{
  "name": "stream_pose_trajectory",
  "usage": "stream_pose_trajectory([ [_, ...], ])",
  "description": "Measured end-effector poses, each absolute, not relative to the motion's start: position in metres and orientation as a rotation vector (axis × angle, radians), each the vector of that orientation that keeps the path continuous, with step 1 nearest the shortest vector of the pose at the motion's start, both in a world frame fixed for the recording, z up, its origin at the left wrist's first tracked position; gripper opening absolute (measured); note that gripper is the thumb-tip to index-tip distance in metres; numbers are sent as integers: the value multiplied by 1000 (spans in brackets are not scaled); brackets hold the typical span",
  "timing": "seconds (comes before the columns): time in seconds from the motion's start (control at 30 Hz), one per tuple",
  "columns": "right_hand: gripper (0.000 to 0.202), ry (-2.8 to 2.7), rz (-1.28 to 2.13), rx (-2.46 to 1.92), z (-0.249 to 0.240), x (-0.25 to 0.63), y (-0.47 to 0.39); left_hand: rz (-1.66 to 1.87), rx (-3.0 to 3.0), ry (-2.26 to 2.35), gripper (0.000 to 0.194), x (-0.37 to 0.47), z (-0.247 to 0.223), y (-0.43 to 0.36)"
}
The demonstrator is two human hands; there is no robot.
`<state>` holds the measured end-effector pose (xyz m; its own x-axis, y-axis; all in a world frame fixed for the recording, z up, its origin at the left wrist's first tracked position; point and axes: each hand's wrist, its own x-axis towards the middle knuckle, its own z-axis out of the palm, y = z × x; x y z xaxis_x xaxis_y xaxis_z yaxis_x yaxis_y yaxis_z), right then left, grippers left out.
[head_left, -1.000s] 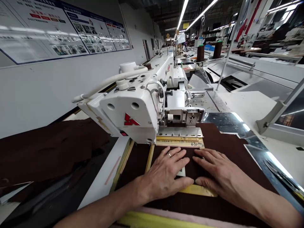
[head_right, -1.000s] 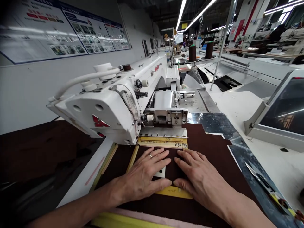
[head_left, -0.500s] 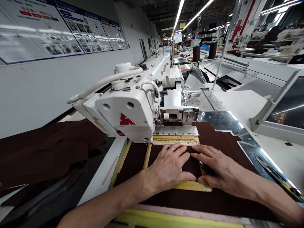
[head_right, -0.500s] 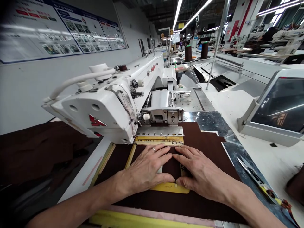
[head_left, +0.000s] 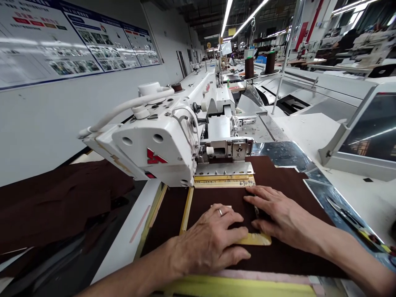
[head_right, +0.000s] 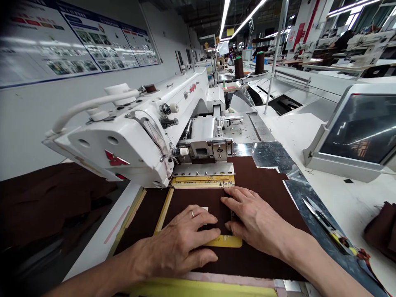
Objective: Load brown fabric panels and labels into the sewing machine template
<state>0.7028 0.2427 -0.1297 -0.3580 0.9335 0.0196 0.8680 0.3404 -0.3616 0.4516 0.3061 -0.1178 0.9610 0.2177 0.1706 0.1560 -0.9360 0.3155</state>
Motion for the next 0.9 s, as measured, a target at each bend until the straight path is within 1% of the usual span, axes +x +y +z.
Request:
stream_pose_trajectory([
  [0.1,50,-2352,445,-1627,-132,705,242,221,2814,298,39,456,-118,303],
  [0.33,42,-2301,438,-1602,-131,702,243,178,2887,261,34,470,-115,310],
  [0.47,40,-2295,414,-1579,-132,702,244,240,2915,248,34,463,-118,307],
  [0.57,42,-2301,384,-1564,-134,703,245,285,2864,221,29,461,-119,307],
  [0.77,37,-2332,386,-1557,-133,701,246,199,2667,281,20,477,-113,313],
  [0.9,37,-2313,366,-1571,-131,698,245,242,2566,359,18,482,-115,307],
])
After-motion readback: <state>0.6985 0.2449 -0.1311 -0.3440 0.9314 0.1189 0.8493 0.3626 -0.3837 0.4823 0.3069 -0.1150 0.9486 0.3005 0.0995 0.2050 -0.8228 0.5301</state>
